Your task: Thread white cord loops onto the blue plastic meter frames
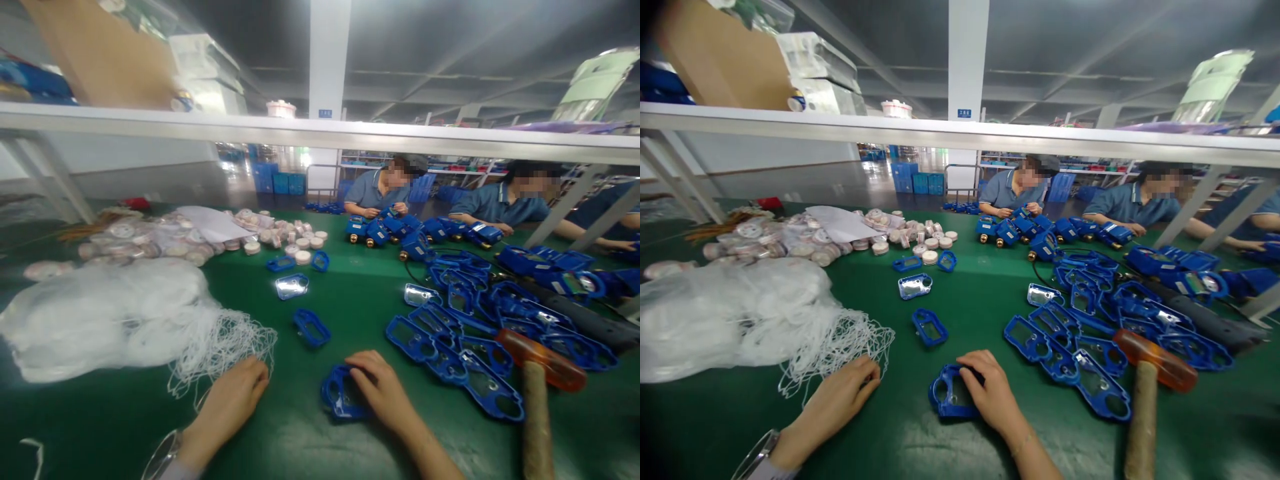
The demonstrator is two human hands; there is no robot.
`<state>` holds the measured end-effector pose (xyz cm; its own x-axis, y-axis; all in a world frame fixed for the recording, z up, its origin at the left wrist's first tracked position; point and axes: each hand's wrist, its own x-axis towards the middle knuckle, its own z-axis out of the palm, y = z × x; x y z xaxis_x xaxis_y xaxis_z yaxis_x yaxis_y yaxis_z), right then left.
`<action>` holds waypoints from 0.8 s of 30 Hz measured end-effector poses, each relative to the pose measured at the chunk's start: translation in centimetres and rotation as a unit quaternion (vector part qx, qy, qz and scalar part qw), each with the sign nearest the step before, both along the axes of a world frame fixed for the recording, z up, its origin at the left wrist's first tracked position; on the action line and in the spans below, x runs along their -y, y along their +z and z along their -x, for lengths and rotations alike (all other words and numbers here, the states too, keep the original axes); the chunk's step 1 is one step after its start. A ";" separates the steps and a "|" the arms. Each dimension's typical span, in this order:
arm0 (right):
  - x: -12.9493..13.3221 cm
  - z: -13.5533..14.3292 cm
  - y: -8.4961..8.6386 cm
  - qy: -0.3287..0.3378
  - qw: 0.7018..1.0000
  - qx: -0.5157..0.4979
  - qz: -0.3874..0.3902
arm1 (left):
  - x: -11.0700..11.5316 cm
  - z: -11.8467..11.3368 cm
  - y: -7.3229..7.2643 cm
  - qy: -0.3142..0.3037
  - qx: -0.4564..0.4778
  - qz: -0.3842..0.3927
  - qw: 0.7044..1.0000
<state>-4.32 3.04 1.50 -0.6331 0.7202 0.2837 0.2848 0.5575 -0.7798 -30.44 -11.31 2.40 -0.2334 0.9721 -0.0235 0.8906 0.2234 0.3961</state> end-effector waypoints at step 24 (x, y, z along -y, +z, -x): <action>4.4 -3.7 2.5 -0.209 0.845 -0.340 0.356 | -3.0 -10.3 3.2 -0.152 0.200 -0.007 0.968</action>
<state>-0.57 -1.33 3.95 -0.1465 0.9819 -0.1203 -0.3080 -0.1609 -0.9377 -20.16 -8.29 5.64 0.0888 0.9953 -0.0389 0.6892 -0.0332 0.7238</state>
